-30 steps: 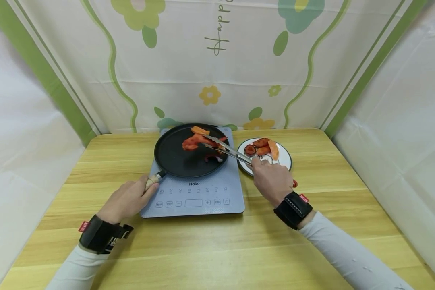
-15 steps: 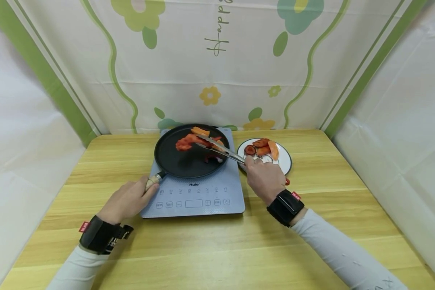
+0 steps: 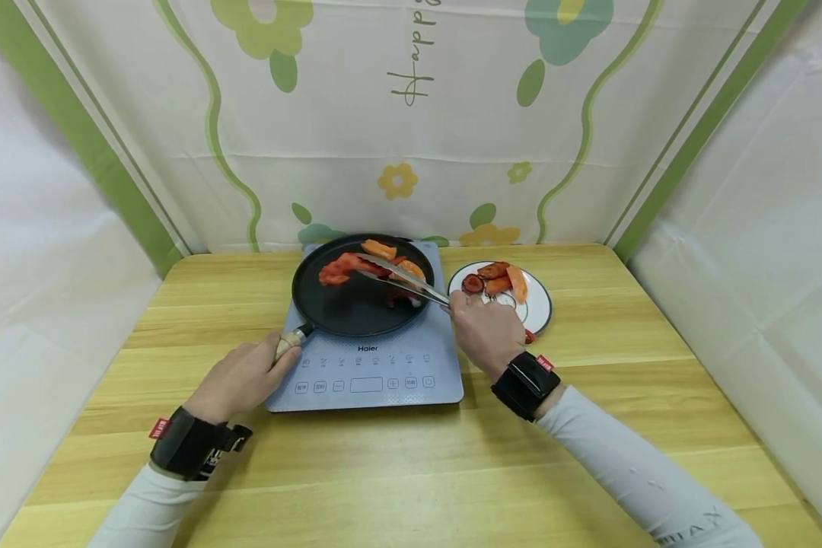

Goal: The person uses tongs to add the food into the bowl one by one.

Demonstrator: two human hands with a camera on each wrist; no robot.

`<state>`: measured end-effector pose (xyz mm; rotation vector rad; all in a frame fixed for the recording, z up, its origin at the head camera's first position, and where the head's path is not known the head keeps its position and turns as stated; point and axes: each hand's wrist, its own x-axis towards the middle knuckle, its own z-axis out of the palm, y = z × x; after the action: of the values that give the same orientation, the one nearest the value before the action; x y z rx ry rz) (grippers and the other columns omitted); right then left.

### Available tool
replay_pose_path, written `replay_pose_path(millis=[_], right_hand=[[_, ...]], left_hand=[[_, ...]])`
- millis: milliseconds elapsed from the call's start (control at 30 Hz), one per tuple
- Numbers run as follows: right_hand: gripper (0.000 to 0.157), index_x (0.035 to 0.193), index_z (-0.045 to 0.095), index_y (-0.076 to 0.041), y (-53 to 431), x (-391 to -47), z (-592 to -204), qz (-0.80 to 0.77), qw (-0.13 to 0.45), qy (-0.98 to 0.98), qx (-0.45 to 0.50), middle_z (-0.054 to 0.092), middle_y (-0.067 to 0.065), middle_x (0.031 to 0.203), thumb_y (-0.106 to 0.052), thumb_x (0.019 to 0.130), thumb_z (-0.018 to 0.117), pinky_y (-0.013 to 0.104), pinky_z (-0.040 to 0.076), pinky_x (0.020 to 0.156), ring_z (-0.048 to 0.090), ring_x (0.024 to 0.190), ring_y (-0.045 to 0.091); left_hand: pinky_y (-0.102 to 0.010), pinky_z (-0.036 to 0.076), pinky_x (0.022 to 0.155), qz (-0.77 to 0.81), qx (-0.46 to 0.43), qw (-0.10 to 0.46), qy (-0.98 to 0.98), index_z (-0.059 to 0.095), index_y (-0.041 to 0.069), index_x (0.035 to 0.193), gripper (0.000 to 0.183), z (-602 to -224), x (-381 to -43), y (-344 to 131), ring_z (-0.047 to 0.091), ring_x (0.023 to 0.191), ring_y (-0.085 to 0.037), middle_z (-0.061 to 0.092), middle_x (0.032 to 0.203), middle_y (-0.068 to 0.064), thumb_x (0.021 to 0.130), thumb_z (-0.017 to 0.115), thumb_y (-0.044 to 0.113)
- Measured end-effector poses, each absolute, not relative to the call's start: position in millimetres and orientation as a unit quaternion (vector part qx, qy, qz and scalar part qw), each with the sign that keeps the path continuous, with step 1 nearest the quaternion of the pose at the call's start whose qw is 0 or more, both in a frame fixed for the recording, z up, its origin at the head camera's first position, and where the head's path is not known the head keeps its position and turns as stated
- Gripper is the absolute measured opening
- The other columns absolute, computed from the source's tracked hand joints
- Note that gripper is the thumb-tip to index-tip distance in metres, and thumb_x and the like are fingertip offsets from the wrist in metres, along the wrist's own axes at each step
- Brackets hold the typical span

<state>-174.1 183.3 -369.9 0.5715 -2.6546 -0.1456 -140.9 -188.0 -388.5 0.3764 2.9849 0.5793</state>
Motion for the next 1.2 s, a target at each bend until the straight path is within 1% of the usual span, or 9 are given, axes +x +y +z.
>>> replay_pose_path(millis=[133, 333, 500, 700, 933, 1200], right_hand=[[0.02, 0.089, 0.048, -0.011, 179.6, -176.4, -368.3, -0.052, 0.21, -0.953, 0.211, 0.036, -0.001, 0.059, -0.028, 0.098, 0.051, 0.029, 0.025, 0.036, 0.033, 0.041, 0.016], [0.021, 0.09, 0.05, -0.011, 173.0, -180.2, -366.2, -0.066, 0.204, -0.954, 0.208, 0.037, -0.001, 0.059, -0.03, 0.099, 0.049, 0.03, 0.026, 0.038, 0.034, 0.042, 0.016], [0.02, 0.093, 0.052, -0.01, 167.8, -181.9, -364.8, -0.073, 0.198, -0.955, 0.208, 0.038, 0.0, 0.06, -0.028, 0.1, 0.049, 0.03, 0.027, 0.039, 0.035, 0.043, 0.017], [0.022, 0.091, 0.05, -0.009, 166.0, -185.7, -366.1, -0.081, 0.217, -0.949, 0.212, 0.038, 0.001, 0.061, -0.029, 0.1, 0.048, 0.031, 0.027, 0.039, 0.036, 0.044, 0.017], [0.02, 0.096, 0.05, -0.009, 162.7, -190.6, -365.8, -0.076, 0.21, -0.951, 0.215, 0.039, 0.001, 0.063, -0.029, 0.1, 0.048, 0.03, 0.027, 0.039, 0.036, 0.044, 0.017], [0.017, 0.092, 0.05, -0.009, 155.5, -195.4, -363.1, -0.084, 0.201, -0.951, 0.218, 0.041, 0.002, 0.065, -0.024, 0.099, 0.048, 0.031, 0.029, 0.038, 0.038, 0.046, 0.017]], left_hand=[[-0.032, 0.034, 0.051, 0.19, 0.123, 0.039, 0.973, 0.047, 0.007, 0.111, 0.041, -388.6, -141.0, -188.4, 0.046, 0.06, -0.018, 0.045, 0.069, -0.004, 0.1, 0.042, 0.046], [-0.032, 0.034, 0.051, 0.189, 0.123, 0.042, 0.973, 0.046, 0.004, 0.119, 0.047, -388.2, -140.9, -188.9, 0.046, 0.062, -0.018, 0.045, 0.069, -0.004, 0.1, 0.042, 0.046], [-0.032, 0.034, 0.051, 0.189, 0.12, 0.043, 0.974, 0.046, 0.005, 0.114, 0.044, -388.5, -140.8, -189.0, 0.046, 0.06, -0.018, 0.045, 0.069, -0.004, 0.099, 0.042, 0.046], [-0.033, 0.034, 0.05, 0.193, 0.118, 0.045, 0.973, 0.047, 0.008, 0.108, 0.04, -389.3, -141.3, -187.7, 0.046, 0.059, -0.018, 0.045, 0.069, -0.004, 0.099, 0.042, 0.047], [-0.033, 0.035, 0.05, 0.194, 0.118, 0.048, 0.973, 0.047, 0.007, 0.109, 0.04, -388.7, -141.4, -187.7, 0.046, 0.059, -0.018, 0.046, 0.069, -0.004, 0.099, 0.042, 0.046], [-0.033, 0.035, 0.051, 0.191, 0.118, 0.048, 0.973, 0.047, 0.006, 0.111, 0.042, -387.6, -141.0, -187.9, 0.046, 0.06, -0.018, 0.045, 0.069, -0.004, 0.1, 0.042, 0.046]])
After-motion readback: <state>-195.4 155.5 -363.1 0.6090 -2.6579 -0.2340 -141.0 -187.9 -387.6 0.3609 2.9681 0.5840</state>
